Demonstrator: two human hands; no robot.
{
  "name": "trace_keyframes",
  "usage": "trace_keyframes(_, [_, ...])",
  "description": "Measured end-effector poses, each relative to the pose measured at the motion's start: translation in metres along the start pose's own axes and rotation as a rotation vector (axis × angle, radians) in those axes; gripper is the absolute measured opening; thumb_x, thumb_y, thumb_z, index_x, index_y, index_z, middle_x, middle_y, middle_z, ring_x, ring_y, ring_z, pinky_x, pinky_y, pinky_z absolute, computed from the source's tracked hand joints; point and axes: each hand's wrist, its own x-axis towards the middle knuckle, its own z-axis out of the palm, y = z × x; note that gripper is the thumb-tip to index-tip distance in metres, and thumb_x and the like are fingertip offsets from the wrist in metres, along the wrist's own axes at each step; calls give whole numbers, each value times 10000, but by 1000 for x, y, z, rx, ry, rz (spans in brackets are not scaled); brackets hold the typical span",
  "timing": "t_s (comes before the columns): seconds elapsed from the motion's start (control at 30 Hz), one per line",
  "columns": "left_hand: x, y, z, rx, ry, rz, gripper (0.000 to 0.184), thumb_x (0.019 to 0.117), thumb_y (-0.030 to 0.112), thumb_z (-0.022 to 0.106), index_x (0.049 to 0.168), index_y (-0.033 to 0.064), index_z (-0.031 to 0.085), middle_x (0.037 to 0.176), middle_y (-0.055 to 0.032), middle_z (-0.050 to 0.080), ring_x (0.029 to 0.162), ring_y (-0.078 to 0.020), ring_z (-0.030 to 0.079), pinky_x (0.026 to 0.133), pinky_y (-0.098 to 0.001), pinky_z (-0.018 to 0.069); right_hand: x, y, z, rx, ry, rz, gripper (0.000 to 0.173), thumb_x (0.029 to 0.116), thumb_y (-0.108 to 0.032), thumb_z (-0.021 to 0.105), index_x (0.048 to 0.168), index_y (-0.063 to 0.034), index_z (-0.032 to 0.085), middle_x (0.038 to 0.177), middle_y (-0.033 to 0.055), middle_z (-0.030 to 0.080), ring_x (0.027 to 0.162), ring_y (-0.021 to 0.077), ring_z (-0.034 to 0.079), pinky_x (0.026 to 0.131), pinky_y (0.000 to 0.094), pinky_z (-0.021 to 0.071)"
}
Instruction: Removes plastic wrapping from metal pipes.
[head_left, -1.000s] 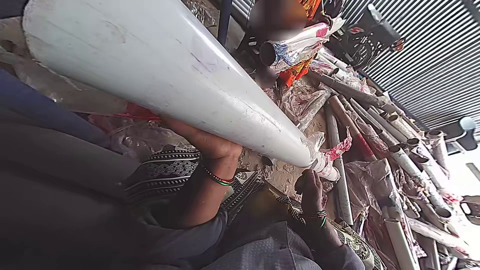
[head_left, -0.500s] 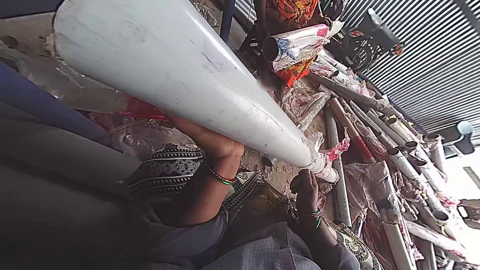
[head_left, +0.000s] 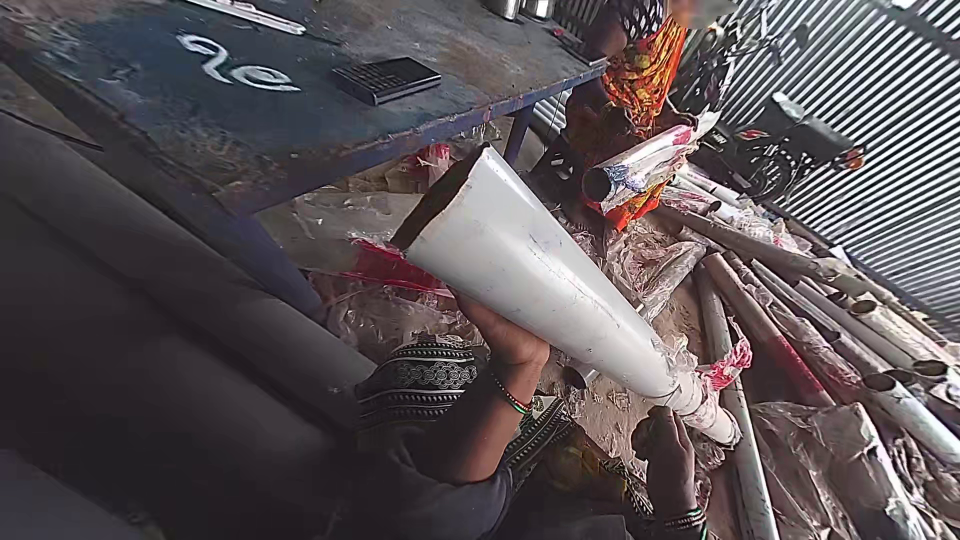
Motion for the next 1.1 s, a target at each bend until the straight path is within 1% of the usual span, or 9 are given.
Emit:
trace_keyframes(0.17, [1, 4, 7, -14, 87, -3, 683, 963, 754, 221, 1181, 203, 563, 977, -1, 691, 943, -129, 691, 793, -380, 600, -3, -9, 4, 45, -37, -53, 341, 1081, -175, 213, 902, -116, 498, 515, -116, 522, 426, -14, 511, 449, 157, 461])
trace_keyframes(0.33, [5, -1, -7, 9, 78, 9, 692, 984, 732, 219, 1291, 171, 484, 1070, -16, 661, 1016, -123, 670, 844, -375, 578, 3, -17, -14, 52, 17, -94, 331, 1105, -201, 198, 1004, -91, 493, 557, -126, 515, 456, -10, 519, 481, 158, 479])
trace_keyframes(0.6, [6, -1, -7, 11, 51, -14, 821, 919, 810, 103, 1221, 203, 567, 1022, -8, 701, 993, -152, 687, 816, -430, 596, 19, -31, -38, -17, 34, -191, 140, 1032, -118, 396, 1025, -90, 532, 636, -136, 572, 517, -35, 557, 517, 135, 500])
trace_keyframes(0.7, [6, -3, -14, 55, 21, 4, 830, 935, 781, 47, 1157, 192, 588, 969, -2, 706, 959, -144, 693, 789, -418, 597, 29, -35, -45, -100, 17, -307, 149, 999, -92, 442, 1032, -52, 581, 658, -154, 502, 530, -71, 456, 519, 109, 403])
trace_keyframes(0.77, [7, -4, -24, 75, -51, -12, 875, 902, 825, 87, 1166, 170, 604, 1035, -23, 715, 1006, -173, 693, 815, -422, 593, 31, -37, -49, -237, 24, -387, 175, 982, -109, 515, 1066, 1, 623, 762, -114, 535, 631, -91, 474, 601, 97, 410])
trace_keyframes(0.8, [8, -3, -31, 78, -150, -40, 917, 870, 863, 137, 1261, 154, 568, 1190, -58, 683, 1127, -214, 656, 903, -440, 568, 31, -39, -49, -330, 32, -427, 209, 968, -126, 566, 1088, 24, 649, 834, -64, 578, 694, -83, 496, 650, 103, 423])
trace_keyframes(0.9, [9, -3, -36, 71, -260, -62, 866, 787, 859, 454, 1270, 156, 601, 1295, -72, 655, 1206, -234, 627, 958, -435, 551, 35, -39, -45, -543, 36, -593, 362, 884, -205, 720, 1151, 37, 693, 1035, 126, 652, 698, 4, 473, 588, 154, 362])
trace_keyframes(0.97, [8, -2, -34, 123, -261, -25, 811, 775, 818, 549, 1269, 176, 594, 1297, -55, 658, 1227, -234, 620, 977, -447, 545, 40, -34, -42, -589, 11, -671, 505, 827, -274, 779, 1213, 36, 682, 1159, 212, 635, 711, 41, 481, 579, 181, 364])
trace_keyframes(1.1, [14, -2, -36, 174, -242, 5, 813, 869, 805, 411, 1322, 140, 527, 1326, -84, 634, 1239, -266, 608, 979, -479, 535, 49, -30, -33, -637, -39, -716, 473, 801, -257, 797, 1181, 8, 696, 1170, 251, 626, 693, 162, 555, 581, 297, 452])
